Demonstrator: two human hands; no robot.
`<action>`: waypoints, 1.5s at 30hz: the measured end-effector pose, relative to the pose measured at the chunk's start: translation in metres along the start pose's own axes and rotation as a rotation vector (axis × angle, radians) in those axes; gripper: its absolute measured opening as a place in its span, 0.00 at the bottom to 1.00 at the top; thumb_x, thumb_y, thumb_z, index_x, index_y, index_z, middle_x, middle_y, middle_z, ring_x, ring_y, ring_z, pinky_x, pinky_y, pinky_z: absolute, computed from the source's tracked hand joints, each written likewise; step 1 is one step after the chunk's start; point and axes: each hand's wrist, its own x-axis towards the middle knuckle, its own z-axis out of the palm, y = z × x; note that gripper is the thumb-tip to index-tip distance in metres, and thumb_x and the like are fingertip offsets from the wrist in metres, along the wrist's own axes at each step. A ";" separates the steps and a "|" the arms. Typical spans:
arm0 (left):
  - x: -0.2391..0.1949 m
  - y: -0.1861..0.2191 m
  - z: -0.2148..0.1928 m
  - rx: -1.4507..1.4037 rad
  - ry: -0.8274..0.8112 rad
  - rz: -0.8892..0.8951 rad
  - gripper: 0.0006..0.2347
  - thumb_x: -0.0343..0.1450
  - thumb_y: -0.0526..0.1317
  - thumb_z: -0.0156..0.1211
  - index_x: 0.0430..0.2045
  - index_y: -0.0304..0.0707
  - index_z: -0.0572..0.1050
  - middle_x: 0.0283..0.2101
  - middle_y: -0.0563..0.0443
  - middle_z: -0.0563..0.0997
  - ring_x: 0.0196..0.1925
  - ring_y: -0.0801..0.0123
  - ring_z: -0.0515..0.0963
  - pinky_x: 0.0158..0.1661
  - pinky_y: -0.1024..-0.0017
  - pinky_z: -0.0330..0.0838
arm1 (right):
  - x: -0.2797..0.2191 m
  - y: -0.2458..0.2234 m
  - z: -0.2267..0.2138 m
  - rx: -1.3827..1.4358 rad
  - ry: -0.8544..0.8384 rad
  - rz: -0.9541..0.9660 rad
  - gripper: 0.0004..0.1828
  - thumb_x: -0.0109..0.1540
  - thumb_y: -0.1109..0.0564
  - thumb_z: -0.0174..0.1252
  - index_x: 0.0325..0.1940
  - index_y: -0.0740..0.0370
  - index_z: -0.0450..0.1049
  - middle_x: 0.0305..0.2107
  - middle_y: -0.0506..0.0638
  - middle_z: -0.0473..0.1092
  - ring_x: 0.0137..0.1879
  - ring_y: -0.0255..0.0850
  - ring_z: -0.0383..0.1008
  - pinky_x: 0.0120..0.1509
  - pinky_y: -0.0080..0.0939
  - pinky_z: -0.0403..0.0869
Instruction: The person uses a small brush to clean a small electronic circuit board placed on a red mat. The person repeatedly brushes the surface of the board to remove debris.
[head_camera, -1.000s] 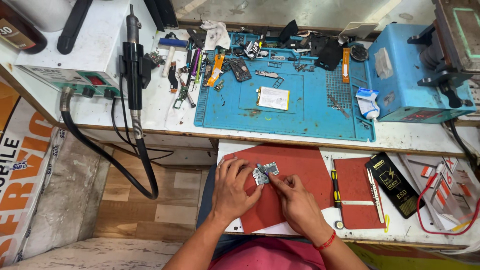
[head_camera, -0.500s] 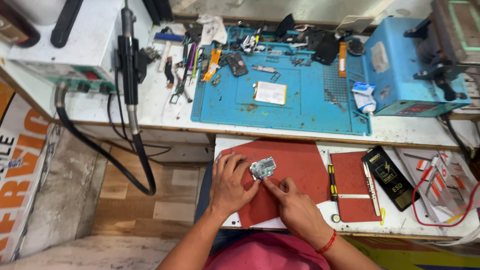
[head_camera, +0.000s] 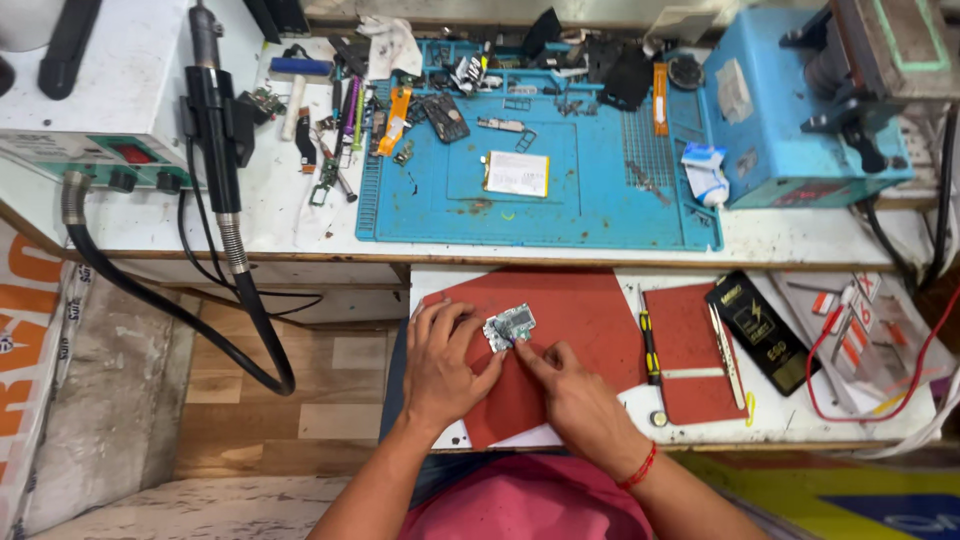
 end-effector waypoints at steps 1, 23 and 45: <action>0.002 0.000 0.002 -0.008 -0.010 -0.004 0.19 0.59 0.46 0.73 0.40 0.37 0.79 0.51 0.48 0.75 0.59 0.51 0.70 0.61 0.51 0.60 | 0.000 0.000 -0.002 -0.005 0.039 0.064 0.34 0.60 0.64 0.43 0.72 0.45 0.64 0.45 0.59 0.68 0.41 0.61 0.76 0.45 0.59 0.76; -0.002 -0.008 0.009 -0.023 -0.017 -0.017 0.16 0.59 0.45 0.74 0.34 0.39 0.77 0.51 0.47 0.76 0.59 0.51 0.70 0.62 0.48 0.59 | -0.003 0.015 0.018 -0.010 0.157 -0.100 0.35 0.60 0.66 0.44 0.71 0.46 0.66 0.46 0.61 0.69 0.41 0.61 0.77 0.44 0.57 0.77; -0.001 -0.012 0.009 -0.046 0.016 0.003 0.21 0.60 0.47 0.74 0.43 0.35 0.80 0.53 0.49 0.76 0.60 0.53 0.70 0.65 0.48 0.58 | 0.004 -0.001 0.002 -0.085 0.134 -0.031 0.36 0.58 0.67 0.45 0.69 0.41 0.68 0.43 0.57 0.70 0.36 0.57 0.79 0.41 0.57 0.78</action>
